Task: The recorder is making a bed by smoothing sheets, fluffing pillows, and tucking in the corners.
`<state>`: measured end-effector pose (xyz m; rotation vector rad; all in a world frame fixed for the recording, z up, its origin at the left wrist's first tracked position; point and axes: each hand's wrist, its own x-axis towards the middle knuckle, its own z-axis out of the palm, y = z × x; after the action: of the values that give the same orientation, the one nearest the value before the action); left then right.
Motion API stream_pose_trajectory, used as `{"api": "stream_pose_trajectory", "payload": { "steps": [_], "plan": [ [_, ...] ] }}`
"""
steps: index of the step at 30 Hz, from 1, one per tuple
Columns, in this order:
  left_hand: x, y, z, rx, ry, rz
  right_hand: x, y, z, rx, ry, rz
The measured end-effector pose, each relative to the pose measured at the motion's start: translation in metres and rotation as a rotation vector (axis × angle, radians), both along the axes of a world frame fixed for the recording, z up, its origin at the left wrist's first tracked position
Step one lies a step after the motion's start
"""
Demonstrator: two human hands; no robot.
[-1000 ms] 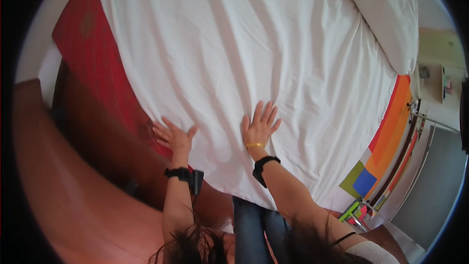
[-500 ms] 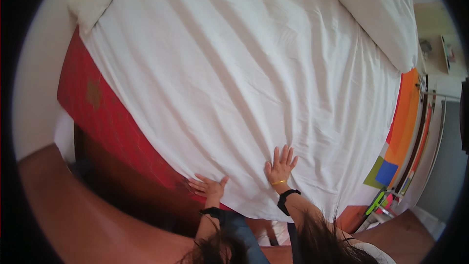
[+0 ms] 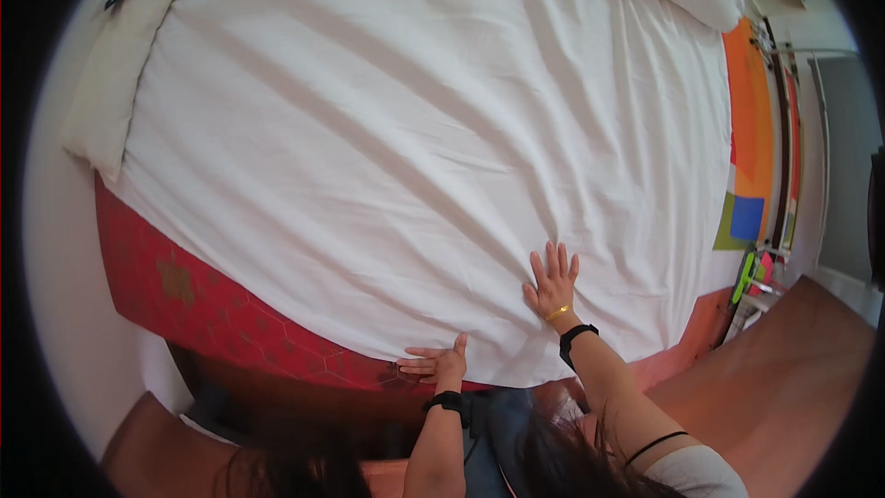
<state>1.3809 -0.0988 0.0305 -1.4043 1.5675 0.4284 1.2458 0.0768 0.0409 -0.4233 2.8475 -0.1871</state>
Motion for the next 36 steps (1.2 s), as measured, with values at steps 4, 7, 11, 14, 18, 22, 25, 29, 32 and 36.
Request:
{"api": "stream_pose_trajectory", "payload": {
  "steps": [4, 7, 11, 14, 18, 22, 25, 29, 32, 36],
  "plan": [
    [-0.016, -0.004, 0.012, 0.038, -0.077, 0.059, -0.003, -0.002, 0.003, -0.026, 0.016, 0.033],
    [-0.016, -0.008, 0.010, 0.029, -0.069, 0.075, 0.001, -0.006, 0.009, -0.070, 0.018, 0.032],
    [-0.001, -0.027, 0.006, -0.108, 0.311, 0.174, -0.008, -0.016, 0.009, -0.049, 0.024, -0.049],
    [-0.008, -0.064, 0.013, -0.417, 0.502, 0.384, 0.002, -0.036, 0.005, 0.069, 0.071, -0.159],
    [-0.021, -0.145, 0.006, -0.475, 0.869, 0.707, 0.038, -0.124, 0.026, -0.376, -0.174, -0.050],
    [-0.061, -0.222, 0.012, -0.203, 1.157, 0.995, 0.072, -0.217, 0.039, -0.579, -0.284, 0.286],
    [-0.073, -0.287, 0.012, 0.045, 1.299, 1.061, 0.076, -0.273, 0.053, -0.465, -0.285, 0.397],
    [-0.095, -0.349, 0.020, 0.279, 1.200, 1.096, 0.057, -0.327, 0.025, -0.277, -0.266, 0.297],
    [-0.078, -0.384, 0.022, 0.215, 1.259, 1.033, 0.055, -0.350, 0.011, -0.301, -0.206, 0.271],
    [-0.006, -0.410, 0.013, -0.117, 1.274, 0.850, 0.103, -0.374, 0.010, -0.403, -0.511, 0.728]
  ]
}}
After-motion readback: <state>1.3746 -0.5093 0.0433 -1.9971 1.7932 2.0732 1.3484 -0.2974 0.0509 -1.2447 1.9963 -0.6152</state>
